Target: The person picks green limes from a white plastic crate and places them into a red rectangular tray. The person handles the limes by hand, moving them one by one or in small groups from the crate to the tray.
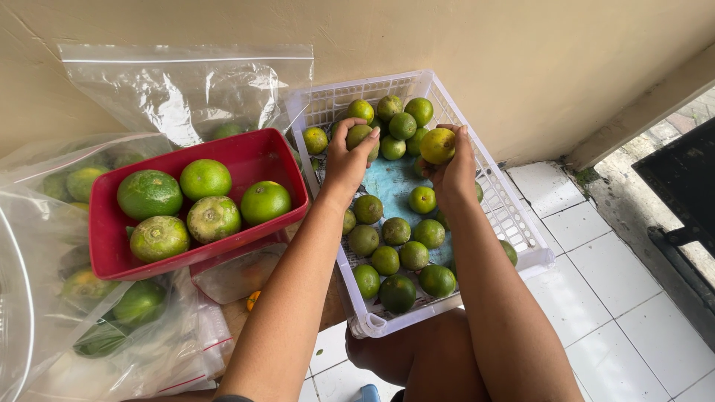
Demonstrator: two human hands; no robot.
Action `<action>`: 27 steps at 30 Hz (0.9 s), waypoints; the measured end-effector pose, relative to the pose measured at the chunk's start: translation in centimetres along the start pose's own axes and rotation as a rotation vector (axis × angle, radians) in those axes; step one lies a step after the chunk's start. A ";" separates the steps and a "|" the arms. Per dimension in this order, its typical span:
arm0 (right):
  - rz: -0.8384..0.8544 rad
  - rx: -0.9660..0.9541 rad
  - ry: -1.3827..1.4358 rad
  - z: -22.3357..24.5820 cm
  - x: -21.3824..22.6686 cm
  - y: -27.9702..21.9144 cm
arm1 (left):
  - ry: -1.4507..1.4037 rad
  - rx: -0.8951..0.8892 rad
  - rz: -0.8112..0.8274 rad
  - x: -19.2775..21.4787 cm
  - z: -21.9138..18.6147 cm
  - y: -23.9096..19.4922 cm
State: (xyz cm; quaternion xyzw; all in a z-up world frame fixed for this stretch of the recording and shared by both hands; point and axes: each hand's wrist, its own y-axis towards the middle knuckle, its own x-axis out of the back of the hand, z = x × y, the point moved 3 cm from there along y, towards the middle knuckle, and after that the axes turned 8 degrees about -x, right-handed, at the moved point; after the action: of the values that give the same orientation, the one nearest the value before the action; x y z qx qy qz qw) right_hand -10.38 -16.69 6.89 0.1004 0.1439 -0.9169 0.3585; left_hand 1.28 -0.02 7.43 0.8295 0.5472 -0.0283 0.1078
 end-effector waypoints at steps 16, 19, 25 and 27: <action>0.242 -0.111 -1.527 -1.2 -2.9 -4.9 | 1.380 0.215 0.429 -0.7 0.0 -3.1; 0.248 -0.095 -1.538 -0.5 -3.5 -4.6 | 1.446 0.244 0.448 -0.9 1.1 -2.4; 0.107 0.210 -1.517 0.1 -5.6 -0.2 | 1.455 0.236 0.432 -0.6 2.2 -1.3; 0.043 0.301 -1.615 0.6 -6.2 1.1 | 1.387 0.195 0.436 -0.7 1.1 -1.0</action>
State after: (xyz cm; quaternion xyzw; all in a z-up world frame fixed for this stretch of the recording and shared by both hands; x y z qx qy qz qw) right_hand -5.18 -13.77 9.02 -0.5406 -0.2848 -0.7092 0.3517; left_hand 0.17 -0.52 6.28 0.7526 0.3073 0.4769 -0.3343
